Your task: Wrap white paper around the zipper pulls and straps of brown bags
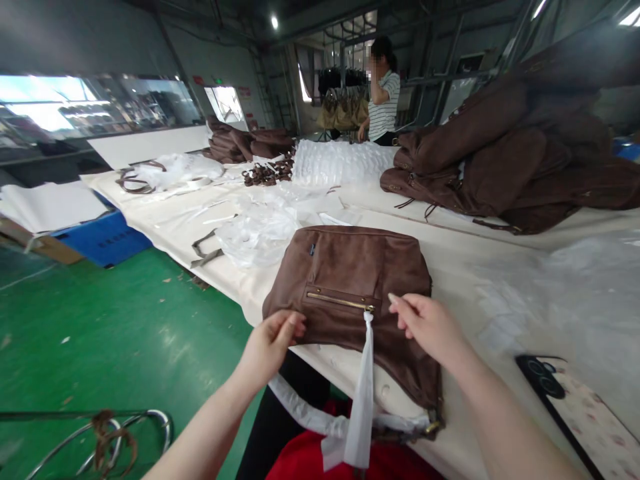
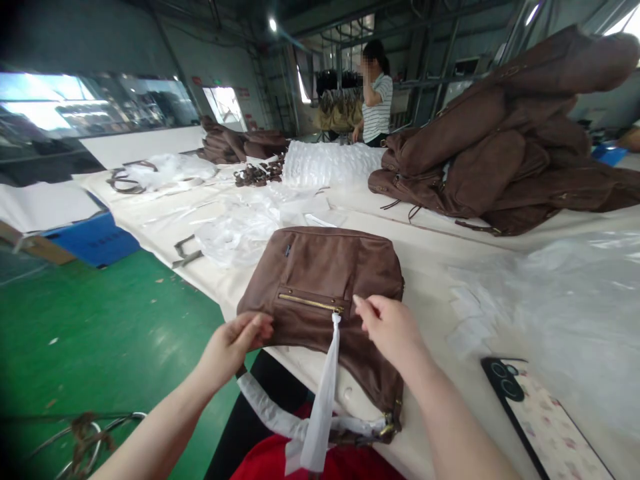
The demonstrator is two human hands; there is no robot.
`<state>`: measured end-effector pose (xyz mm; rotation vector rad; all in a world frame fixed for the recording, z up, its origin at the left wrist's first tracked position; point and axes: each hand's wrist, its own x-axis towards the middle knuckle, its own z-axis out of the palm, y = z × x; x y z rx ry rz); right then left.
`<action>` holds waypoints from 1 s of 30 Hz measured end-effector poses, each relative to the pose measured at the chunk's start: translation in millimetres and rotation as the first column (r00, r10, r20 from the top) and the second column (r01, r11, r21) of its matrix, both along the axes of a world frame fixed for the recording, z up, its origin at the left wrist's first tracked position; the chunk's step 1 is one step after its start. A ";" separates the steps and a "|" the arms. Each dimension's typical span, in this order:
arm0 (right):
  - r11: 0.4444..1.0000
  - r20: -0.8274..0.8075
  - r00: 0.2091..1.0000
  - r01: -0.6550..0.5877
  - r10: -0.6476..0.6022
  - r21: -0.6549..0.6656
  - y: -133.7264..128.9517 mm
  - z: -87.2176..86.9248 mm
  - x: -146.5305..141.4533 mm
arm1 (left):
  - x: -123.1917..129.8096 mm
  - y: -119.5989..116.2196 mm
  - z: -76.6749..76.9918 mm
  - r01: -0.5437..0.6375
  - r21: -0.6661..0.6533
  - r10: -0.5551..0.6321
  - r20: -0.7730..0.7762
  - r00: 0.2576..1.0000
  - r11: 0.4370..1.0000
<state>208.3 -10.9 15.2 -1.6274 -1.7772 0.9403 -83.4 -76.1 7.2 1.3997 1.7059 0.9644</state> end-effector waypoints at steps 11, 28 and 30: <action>0.983 0.532 0.841 0.167 -0.102 -0.076 32.9 -13.1 54.1 | -70.4 20.5 -17.5 -0.232 -0.194 0.119 -0.466 0.877 0.953; 0.981 0.491 0.871 0.075 0.024 -0.181 32.6 -11.9 50.0 | -68.2 18.2 -10.3 -0.001 -0.450 0.084 0.164 0.983 0.893; 0.978 0.477 0.879 0.083 0.020 -0.193 31.4 -9.8 50.1 | -68.4 15.0 -5.4 0.042 -0.482 0.071 0.212 0.975 0.875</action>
